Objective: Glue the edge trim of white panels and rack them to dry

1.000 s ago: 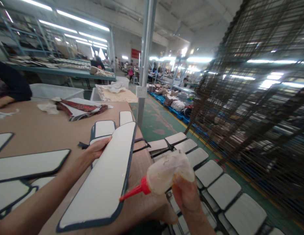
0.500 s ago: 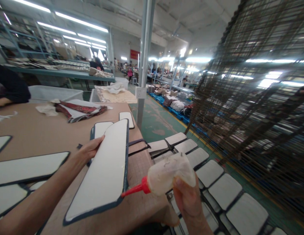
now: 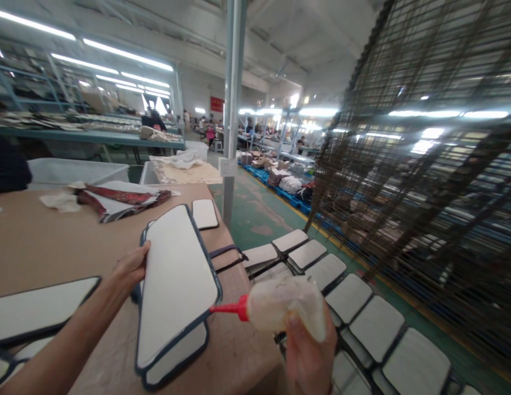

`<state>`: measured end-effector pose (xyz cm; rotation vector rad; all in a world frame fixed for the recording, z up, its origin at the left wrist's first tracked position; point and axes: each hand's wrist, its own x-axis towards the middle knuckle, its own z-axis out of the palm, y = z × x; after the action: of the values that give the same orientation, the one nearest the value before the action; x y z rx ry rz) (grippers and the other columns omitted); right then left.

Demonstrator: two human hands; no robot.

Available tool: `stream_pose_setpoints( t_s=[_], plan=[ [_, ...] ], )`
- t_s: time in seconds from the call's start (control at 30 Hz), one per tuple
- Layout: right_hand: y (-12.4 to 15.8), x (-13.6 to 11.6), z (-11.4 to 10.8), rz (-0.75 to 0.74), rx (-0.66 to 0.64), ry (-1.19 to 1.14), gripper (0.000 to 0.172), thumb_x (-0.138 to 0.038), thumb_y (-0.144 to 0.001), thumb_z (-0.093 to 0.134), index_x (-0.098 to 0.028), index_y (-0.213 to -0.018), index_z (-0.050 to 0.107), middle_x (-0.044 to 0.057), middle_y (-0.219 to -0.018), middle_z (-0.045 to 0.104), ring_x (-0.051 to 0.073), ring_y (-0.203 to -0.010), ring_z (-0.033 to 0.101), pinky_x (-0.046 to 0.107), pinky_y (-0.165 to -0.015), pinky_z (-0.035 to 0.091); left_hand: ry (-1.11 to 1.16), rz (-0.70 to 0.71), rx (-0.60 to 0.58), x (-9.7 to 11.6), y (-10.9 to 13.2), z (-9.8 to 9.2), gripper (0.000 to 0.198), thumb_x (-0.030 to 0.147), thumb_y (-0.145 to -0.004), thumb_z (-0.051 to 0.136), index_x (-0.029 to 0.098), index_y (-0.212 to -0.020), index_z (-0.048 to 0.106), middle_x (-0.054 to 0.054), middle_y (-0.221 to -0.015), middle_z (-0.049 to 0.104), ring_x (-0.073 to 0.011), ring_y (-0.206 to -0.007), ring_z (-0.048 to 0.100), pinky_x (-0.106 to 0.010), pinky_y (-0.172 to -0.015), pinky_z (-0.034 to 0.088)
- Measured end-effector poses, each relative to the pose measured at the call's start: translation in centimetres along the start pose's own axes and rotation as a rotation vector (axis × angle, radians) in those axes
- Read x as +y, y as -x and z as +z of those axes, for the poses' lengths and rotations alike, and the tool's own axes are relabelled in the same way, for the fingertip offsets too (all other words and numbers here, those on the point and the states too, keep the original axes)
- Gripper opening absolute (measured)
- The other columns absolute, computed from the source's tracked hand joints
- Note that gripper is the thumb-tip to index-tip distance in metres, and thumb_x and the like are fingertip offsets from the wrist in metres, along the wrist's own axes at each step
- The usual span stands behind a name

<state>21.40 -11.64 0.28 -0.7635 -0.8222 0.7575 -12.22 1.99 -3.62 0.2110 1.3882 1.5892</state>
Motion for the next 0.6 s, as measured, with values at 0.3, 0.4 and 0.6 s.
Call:
stream_pose_setpoints(
  t_s=[0.3,0.4,0.6],
  plan=[
    [0.0,0.7,0.8,-0.133,0.132,0.015,0.031,-0.024,-0.069,0.077,-0.022,-0.099,0.069,0.002,-0.089,0.073,0.022,-0.08,0.068,0.03,-0.073,0.056,0.028,0.028,0.087,-0.1,0.0,0.4,0.024,0.013,-0.092,0.048,0.009,-0.11,0.063,-0.002,-0.061,0.068,-0.0123,-0.048,0.063,-0.016,-0.048,0.055],
    [0.1,1.5,0.4,-0.14,0.127,0.025,0.033,-0.022,-0.069,0.078,-0.022,-0.1,0.068,0.003,-0.09,0.072,0.022,-0.079,0.067,0.031,-0.072,0.057,0.043,0.035,0.1,-0.1,-0.3,0.4,0.024,0.014,-0.093,0.046,0.009,-0.11,0.063,-0.001,-0.058,0.065,-0.012,-0.047,0.061,-0.015,-0.047,0.054],
    [0.6,3.5,-1.7,0.0,0.054,0.005,0.045,-0.021,-0.068,0.081,-0.025,-0.109,0.063,0.003,-0.098,0.073,0.023,-0.089,0.069,0.031,-0.078,0.058,0.048,0.049,0.069,-0.4,-1.1,0.1,0.023,0.013,-0.093,0.044,0.015,-0.106,0.063,0.003,-0.053,0.059,-0.0106,-0.039,0.057,-0.014,-0.041,0.051]
  ],
)
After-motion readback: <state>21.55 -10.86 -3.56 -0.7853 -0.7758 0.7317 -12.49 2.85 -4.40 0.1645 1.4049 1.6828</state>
